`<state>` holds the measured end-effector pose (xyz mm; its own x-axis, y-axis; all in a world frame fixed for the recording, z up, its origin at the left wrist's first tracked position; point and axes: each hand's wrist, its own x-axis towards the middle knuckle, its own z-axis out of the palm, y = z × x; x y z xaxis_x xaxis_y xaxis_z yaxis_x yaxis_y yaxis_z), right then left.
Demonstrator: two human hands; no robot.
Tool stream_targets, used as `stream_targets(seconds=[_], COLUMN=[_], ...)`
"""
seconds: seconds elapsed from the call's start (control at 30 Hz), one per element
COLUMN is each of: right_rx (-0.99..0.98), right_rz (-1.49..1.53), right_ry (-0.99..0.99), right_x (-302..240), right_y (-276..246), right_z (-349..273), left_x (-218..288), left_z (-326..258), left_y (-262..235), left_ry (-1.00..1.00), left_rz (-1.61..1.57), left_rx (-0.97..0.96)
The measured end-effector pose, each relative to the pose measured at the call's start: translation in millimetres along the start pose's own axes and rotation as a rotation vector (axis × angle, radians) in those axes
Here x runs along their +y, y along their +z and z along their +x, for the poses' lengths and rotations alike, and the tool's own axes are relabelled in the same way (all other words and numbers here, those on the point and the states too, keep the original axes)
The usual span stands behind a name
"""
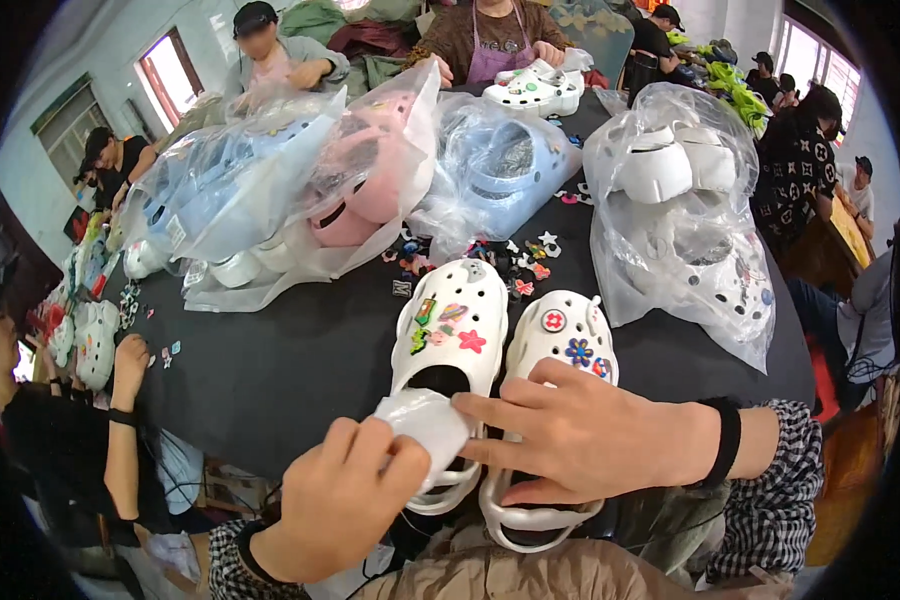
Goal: Attaching decorative charms to clogs and bagging them.
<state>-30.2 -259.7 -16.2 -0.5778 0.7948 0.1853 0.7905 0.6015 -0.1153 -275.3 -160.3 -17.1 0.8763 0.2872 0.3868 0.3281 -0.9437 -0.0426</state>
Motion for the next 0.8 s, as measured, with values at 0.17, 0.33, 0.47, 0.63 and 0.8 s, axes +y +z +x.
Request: stream_targets(seconds=[0.17,0.33,0.47,0.63,0.8], right_rx=[-0.184,-0.273,-0.037,-0.128,-0.095], right_rz=[-0.007,0.101,-0.166,-0.303,-0.432], right_ry=[0.017,0.015,-0.025,-0.018,-0.053], right_x=[9.2,25.5,15.2,6.5,5.1], right_y=[-2.2,-11.1,8.4,-0.8,1.8], right_z=[29.0,43.8,39.8,29.1,22.9], left_x=[-2.6,-14.7,-17.5,-13.5,-8.8], left_z=[1.7,-0.8,7.0,9.3,17.2], left_y=[-1.2,-1.7,13.9,22.9,24.0], left_ry=[-0.044,-0.014,-0.05,0.002,0.121], left_rz=[-0.207,-0.314,-0.116,-0.03,-0.027], left_rx=[-0.019,-0.074,-0.023,0.036,0.063])
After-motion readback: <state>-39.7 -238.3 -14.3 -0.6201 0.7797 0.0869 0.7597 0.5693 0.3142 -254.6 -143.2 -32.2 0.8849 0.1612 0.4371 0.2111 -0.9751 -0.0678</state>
